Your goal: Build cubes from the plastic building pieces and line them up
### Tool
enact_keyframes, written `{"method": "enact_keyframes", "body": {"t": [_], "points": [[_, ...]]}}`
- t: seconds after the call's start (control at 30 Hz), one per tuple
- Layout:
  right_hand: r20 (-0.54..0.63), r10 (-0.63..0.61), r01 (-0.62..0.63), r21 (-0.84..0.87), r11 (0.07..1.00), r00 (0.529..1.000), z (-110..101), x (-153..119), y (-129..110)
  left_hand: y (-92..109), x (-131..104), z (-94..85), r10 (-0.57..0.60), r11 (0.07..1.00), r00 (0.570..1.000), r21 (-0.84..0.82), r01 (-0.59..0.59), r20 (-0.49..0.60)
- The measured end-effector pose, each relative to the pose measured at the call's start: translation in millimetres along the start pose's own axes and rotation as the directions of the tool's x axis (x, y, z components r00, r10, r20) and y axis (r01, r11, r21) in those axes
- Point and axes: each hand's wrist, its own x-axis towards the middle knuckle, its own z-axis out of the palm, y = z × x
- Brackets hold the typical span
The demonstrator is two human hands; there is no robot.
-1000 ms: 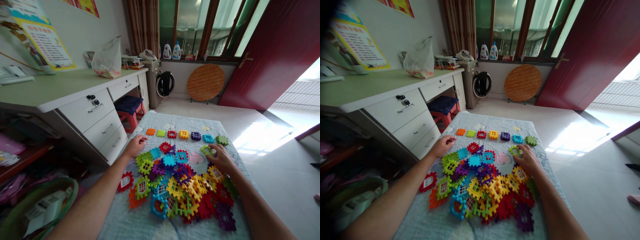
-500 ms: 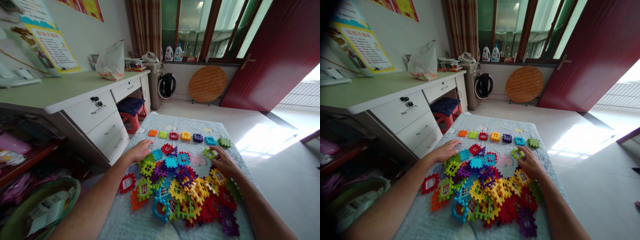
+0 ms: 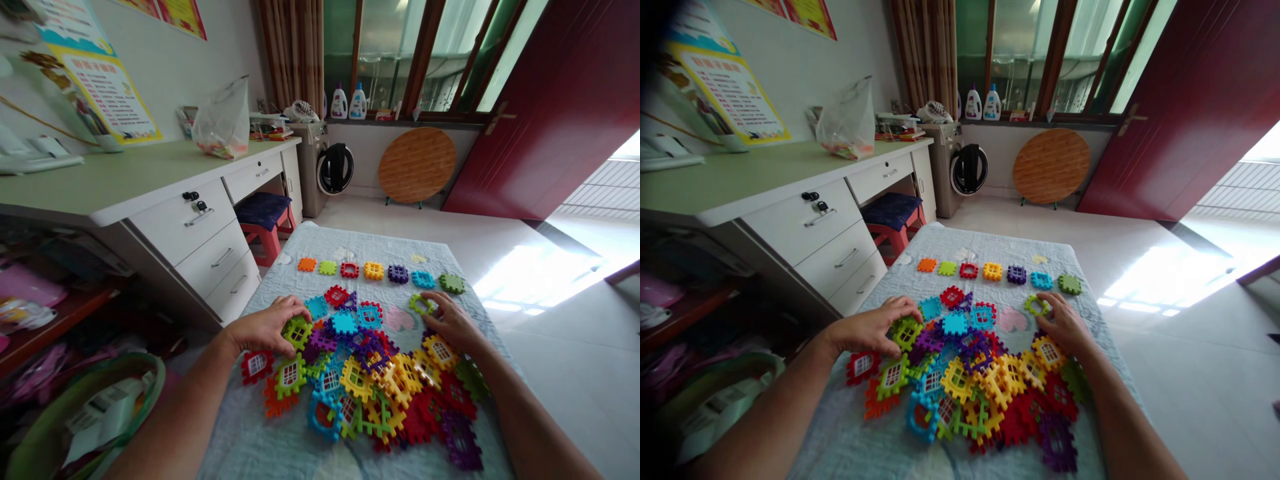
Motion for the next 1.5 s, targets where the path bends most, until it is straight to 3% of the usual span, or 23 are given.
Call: {"method": "enact_keyframes", "body": {"t": [0.27, 0.43, 0.53, 0.63, 0.73, 0.83, 0.97, 1.1, 1.17, 1.23, 1.3, 1.37, 1.43, 1.5], "points": [[-0.016, 0.05, -0.049, 0.027, 0.998, 0.999, 1.3, -0.2, -3.4, 0.8, 3.2, 9.2, 0.012, 0.999, 0.997, 0.049, -0.008, -0.071], [-0.042, 0.021, -0.016, 0.128, 0.992, 0.999, -1.5, -1.3, -9.4, -1.2, 6.1, 12.2, 0.007, 0.998, 0.992, 0.06, 0.001, -0.129], [-0.048, 0.022, -0.015, 0.144, 0.989, 0.999, -3.8, -2.6, -14.9, -1.0, 7.4, 10.5, -0.043, 0.998, 0.987, -0.06, 0.034, -0.157], [-0.037, 0.035, -0.03, 0.111, 0.993, 0.999, -2.5, -2.5, -17.0, -3.2, 10.3, 11.2, -0.088, 0.955, 0.98, -0.294, 0.032, -0.181], [-0.005, 0.023, -0.023, 0.078, 0.997, 1.0, 1.3, -0.7, -14.3, -10.7, 18.3, 18.2, -0.144, 0.877, 0.938, -0.48, -0.026, -0.314], [0.009, 0.002, -0.002, 0.051, 0.999, 1.0, 4.0, 0.8, -10.7, -20.3, 30.2, 28.9, -0.191, 0.848, 0.879, -0.524, -0.077, -0.438], [0.011, -0.01, 0.01, 0.058, 0.998, 1.0, 5.2, 1.1, -7.8, -26.8, 40.8, 37.1, -0.161, 0.897, 0.819, -0.428, -0.112, -0.551], [0.005, 0.0, -0.001, 0.078, 0.997, 1.0, 1.2, 1.1, -11.3, -20.6, 35.3, 30.8, -0.122, 0.963, 0.788, -0.265, -0.054, -0.603], [-0.034, -0.027, 0.03, 0.079, 0.996, 0.999, -7.3, -0.2, -23.5, -10.6, 27.1, 23.8, -0.093, 0.971, 0.827, -0.234, -0.047, -0.555], [-0.031, -0.12, 0.122, 0.089, 0.989, 0.992, -20.7, -4.1, -47.3, 4.7, 18.0, 17.4, -0.018, 0.974, 0.906, -0.211, -0.079, -0.424], [0.115, -0.277, 0.254, 0.181, 0.95, 0.954, -34.4, -11.3, -80.2, 23.8, 10.5, 14.7, 0.097, 0.977, 0.961, -0.159, -0.141, -0.259], [0.274, -0.419, 0.343, 0.285, 0.895, 0.866, -42.3, -20.3, -114.6, 42.4, 6.4, 17.2, 0.197, 0.971, 0.971, -0.11, -0.213, -0.138], [0.349, -0.492, 0.396, 0.312, 0.864, 0.798, -40.8, -28.8, -141.6, 56.1, 6.3, 24.2, 0.253, 0.964, 0.964, -0.061, -0.258, -0.077], [0.383, -0.512, 0.422, 0.298, 0.856, 0.769, -31.7, -34.7, -156.5, 62.3, 9.5, 33.4, 0.282, 0.959, 0.957, -0.002, -0.282, -0.063]]}}
